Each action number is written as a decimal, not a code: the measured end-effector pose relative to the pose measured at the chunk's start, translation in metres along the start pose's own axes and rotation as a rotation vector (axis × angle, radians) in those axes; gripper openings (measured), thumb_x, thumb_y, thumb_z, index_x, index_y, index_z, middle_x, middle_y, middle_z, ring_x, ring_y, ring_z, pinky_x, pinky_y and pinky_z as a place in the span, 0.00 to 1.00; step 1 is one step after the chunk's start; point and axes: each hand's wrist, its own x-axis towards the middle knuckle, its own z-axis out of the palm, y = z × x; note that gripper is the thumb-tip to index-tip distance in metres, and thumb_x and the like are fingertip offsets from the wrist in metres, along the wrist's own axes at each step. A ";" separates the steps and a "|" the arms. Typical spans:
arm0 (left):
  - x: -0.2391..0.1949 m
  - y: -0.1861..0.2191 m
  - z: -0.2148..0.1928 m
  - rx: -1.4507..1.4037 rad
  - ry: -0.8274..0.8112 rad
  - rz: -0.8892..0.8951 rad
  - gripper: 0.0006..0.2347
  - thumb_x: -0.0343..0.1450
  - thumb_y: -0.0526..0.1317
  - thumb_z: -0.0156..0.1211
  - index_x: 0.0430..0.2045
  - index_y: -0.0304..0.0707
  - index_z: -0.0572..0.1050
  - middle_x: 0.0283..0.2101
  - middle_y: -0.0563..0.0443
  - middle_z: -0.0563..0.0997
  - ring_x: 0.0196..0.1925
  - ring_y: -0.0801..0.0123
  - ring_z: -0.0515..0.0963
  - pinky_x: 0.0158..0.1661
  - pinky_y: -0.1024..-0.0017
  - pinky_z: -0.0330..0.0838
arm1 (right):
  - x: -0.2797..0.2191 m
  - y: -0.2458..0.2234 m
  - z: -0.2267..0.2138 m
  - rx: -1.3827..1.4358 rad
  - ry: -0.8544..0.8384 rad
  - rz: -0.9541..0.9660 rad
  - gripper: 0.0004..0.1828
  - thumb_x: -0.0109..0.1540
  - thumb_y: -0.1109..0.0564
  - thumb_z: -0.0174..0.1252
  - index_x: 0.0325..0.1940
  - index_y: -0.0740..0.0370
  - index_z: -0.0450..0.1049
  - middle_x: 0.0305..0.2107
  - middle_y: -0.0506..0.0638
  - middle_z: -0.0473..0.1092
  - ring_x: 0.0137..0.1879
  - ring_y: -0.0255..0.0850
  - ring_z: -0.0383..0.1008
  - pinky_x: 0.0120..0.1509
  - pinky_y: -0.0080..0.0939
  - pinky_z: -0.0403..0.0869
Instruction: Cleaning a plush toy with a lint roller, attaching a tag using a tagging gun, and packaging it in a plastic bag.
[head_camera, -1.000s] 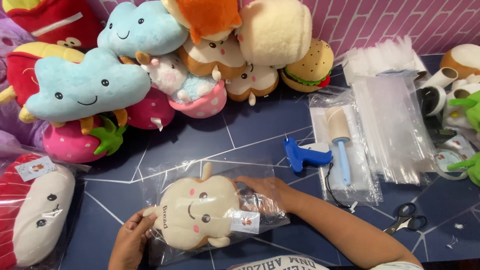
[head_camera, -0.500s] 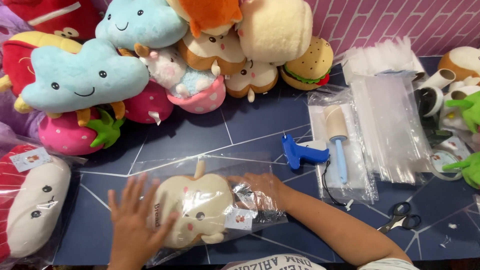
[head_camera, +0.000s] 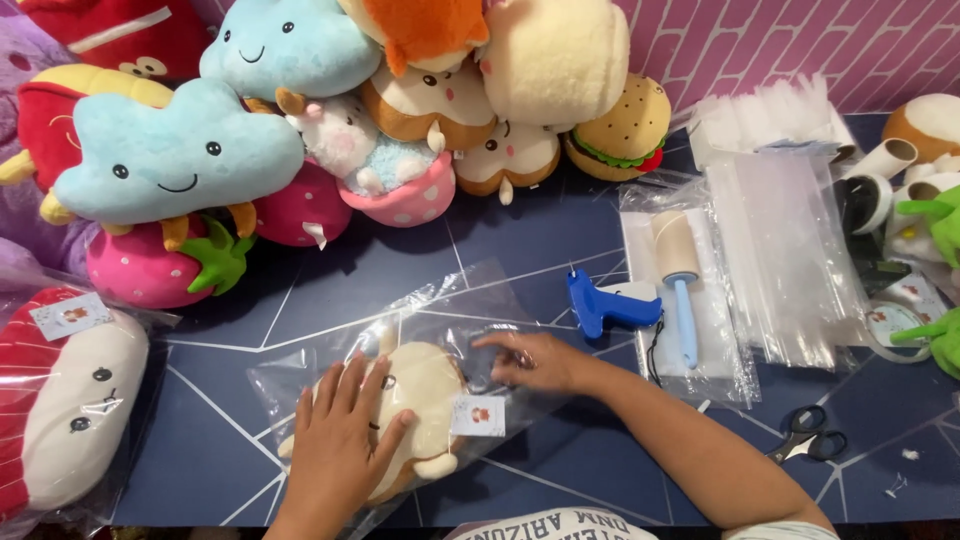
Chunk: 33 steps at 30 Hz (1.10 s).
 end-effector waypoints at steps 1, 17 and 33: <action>0.003 0.001 -0.002 0.001 0.002 -0.001 0.30 0.73 0.65 0.40 0.71 0.60 0.57 0.75 0.52 0.56 0.76 0.53 0.52 0.67 0.46 0.45 | -0.006 -0.006 -0.009 -0.001 0.000 -0.002 0.29 0.65 0.44 0.58 0.70 0.42 0.65 0.39 0.44 0.78 0.45 0.34 0.79 0.54 0.36 0.74; 0.166 -0.014 -0.063 -0.241 -0.536 -0.238 0.37 0.70 0.70 0.43 0.63 0.39 0.72 0.62 0.39 0.78 0.67 0.47 0.73 0.63 0.49 0.66 | -0.077 -0.059 0.069 1.499 0.394 0.525 0.38 0.66 0.46 0.56 0.74 0.68 0.56 0.65 0.78 0.62 0.73 0.66 0.62 0.75 0.58 0.62; 0.183 -0.038 -0.073 -1.447 0.160 -0.120 0.07 0.75 0.40 0.64 0.36 0.34 0.79 0.35 0.46 0.84 0.37 0.68 0.86 0.39 0.72 0.83 | 0.030 -0.070 -0.043 1.060 0.775 -0.050 0.16 0.67 0.50 0.58 0.57 0.57 0.79 0.45 0.52 0.80 0.46 0.37 0.80 0.50 0.35 0.79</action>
